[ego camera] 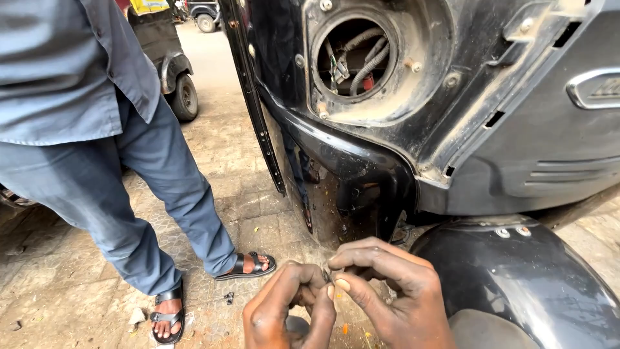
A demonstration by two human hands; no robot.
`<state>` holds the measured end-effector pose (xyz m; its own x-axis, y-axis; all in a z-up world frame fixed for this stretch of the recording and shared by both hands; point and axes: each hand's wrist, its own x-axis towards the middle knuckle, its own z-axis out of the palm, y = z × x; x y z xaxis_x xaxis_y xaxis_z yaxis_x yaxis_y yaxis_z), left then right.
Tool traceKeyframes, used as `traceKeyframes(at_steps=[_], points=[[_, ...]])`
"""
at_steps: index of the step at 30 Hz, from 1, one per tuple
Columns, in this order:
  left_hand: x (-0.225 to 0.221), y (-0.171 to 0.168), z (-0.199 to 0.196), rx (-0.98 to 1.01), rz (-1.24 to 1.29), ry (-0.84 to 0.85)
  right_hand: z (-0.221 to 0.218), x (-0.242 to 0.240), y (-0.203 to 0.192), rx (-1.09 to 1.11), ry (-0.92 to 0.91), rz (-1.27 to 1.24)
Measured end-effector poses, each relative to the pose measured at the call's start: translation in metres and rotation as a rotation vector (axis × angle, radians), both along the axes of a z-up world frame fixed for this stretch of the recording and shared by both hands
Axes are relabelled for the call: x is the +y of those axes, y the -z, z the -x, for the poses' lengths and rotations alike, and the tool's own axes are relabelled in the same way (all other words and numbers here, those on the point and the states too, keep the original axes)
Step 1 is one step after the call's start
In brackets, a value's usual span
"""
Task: Repairing the electrical wiring of an auto-rickshaw headlight.
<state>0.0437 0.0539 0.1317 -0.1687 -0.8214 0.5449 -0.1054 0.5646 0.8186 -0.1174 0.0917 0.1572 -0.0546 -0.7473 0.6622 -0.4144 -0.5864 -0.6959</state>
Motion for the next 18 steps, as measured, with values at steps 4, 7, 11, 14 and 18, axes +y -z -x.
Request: traceKeyframes(at_steps=[4, 7, 11, 14, 18], points=[[0.004, -0.004, 0.004, -0.037, 0.155, -0.078, -0.006, 0.008, -0.006, 0.071, 0.088, 0.001], [-0.004, 0.008, 0.004, -0.103, 0.18, -0.075, -0.002, 0.003, 0.001, 0.113, 0.098, 0.127], [-0.015, 0.022, 0.006, -0.098, 0.27, -0.103, 0.003, -0.001, 0.004, 0.086, 0.093, 0.052], [-0.016, 0.02, 0.001, -0.2, 0.241, -0.075, 0.002, -0.002, 0.003, 0.131, 0.059, 0.03], [-0.02, 0.024, 0.0, -0.234, 0.339, 0.014, -0.002, -0.003, 0.008, 0.133, 0.072, -0.064]])
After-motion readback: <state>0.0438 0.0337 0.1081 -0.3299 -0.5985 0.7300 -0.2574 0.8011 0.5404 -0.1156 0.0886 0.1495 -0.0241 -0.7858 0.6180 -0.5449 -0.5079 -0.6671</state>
